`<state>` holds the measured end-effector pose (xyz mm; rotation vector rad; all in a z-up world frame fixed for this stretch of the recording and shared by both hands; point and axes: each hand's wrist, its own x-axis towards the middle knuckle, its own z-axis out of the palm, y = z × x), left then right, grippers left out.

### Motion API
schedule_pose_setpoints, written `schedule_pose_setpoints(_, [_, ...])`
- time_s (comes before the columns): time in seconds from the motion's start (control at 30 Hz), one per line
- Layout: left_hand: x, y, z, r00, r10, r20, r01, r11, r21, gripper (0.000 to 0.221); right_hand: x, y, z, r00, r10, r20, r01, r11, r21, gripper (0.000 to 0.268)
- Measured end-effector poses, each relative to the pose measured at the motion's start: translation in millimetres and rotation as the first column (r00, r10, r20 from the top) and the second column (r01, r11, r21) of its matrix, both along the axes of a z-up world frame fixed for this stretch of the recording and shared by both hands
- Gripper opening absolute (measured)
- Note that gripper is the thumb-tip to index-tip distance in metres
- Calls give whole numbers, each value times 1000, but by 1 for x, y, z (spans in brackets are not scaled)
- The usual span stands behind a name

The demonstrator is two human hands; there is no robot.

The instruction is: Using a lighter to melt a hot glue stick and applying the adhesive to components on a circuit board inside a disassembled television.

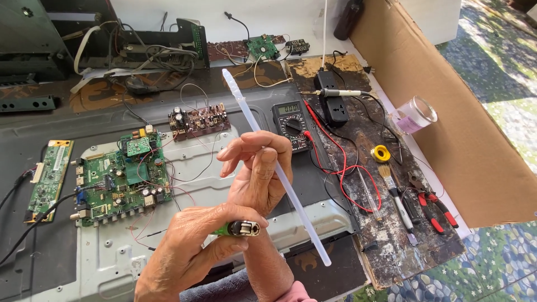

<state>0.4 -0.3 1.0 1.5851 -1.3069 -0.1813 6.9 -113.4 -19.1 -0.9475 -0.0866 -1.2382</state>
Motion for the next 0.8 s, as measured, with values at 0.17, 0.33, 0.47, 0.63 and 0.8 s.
schedule_pose_setpoints(0.17, [-1, 0, -2, 1000, 23, -3, -23, 1000, 5, 23, -1, 0, 0, 1000, 24, -10, -24, 1000, 8, 34])
schedule_pose_setpoints(0.33, [-1, 1, -3, 1000, 25, 16, -25, 1000, -7, 26, -2, 0, -1, 996, 78, -34, -79, 997, -4, 37])
schedule_pose_setpoints(0.47, [4, 0, -4, 1000, 7, -28, -7, 1000, 21, 27, 2, -2, -1, 997, 68, -37, -68, 998, -9, 39])
schedule_pose_setpoints(0.63, [4, 1, -5, 999, 29, -37, -27, 999, 39, 25, 2, 0, -3, 995, 83, -58, -82, 997, 14, 37])
schedule_pose_setpoints(0.8, [4, 1, -2, 999, 8, -50, -6, 1000, 27, 25, 2, 2, 0, 993, 105, -50, -103, 994, 34, 38])
